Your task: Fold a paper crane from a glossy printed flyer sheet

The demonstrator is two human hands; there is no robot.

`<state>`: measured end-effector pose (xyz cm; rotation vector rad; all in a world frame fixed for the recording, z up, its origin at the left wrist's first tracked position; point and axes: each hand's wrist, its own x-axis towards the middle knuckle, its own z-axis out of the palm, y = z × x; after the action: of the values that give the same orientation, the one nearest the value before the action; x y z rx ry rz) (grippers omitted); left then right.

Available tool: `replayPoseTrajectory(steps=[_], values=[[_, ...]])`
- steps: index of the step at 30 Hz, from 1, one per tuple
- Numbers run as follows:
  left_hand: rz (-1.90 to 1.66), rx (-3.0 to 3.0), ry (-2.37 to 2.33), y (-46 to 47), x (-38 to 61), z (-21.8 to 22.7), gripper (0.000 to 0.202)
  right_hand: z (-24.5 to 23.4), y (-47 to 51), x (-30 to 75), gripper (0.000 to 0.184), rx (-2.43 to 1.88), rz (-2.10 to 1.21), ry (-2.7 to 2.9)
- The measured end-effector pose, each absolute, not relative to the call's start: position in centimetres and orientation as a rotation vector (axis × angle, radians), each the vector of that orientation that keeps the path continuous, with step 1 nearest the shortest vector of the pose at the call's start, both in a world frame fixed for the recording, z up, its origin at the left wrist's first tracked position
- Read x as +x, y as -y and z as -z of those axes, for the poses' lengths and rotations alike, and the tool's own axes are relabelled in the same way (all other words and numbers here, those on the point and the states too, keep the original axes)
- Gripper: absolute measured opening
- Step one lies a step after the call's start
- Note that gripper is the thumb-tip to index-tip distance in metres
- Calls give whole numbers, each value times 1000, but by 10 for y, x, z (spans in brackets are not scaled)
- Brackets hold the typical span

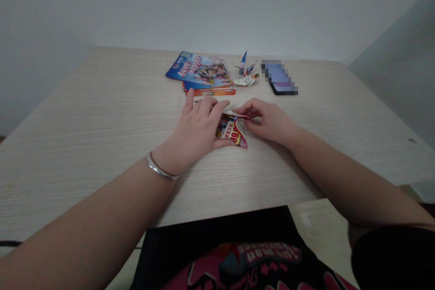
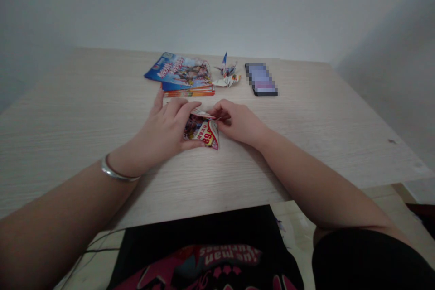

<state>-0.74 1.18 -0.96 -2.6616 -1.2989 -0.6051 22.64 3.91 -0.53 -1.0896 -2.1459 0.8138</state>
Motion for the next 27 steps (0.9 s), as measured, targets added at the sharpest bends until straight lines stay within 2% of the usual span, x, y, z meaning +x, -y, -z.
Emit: replayPoseTrajectory(steps=[7,18,22,25,27], values=[[499,-2740,1216,-13,-8,1,78,4,-39,224,24,-1191,-718,2227],[414,-2744,1186,-13,-6,-3,80,1,-41,213,15,-1271,-588,2267],[448,-2753,1268,-10,-4,-1,99,1,-41,211,5,-1347,-537,2229],[551,-2692,1392,-11,-6,1,118,3,-42,214,10,-1377,-529,2183],[664,-2648,1511,-14,-10,3,122,3,-42,217,12,-1396,-521,2158]])
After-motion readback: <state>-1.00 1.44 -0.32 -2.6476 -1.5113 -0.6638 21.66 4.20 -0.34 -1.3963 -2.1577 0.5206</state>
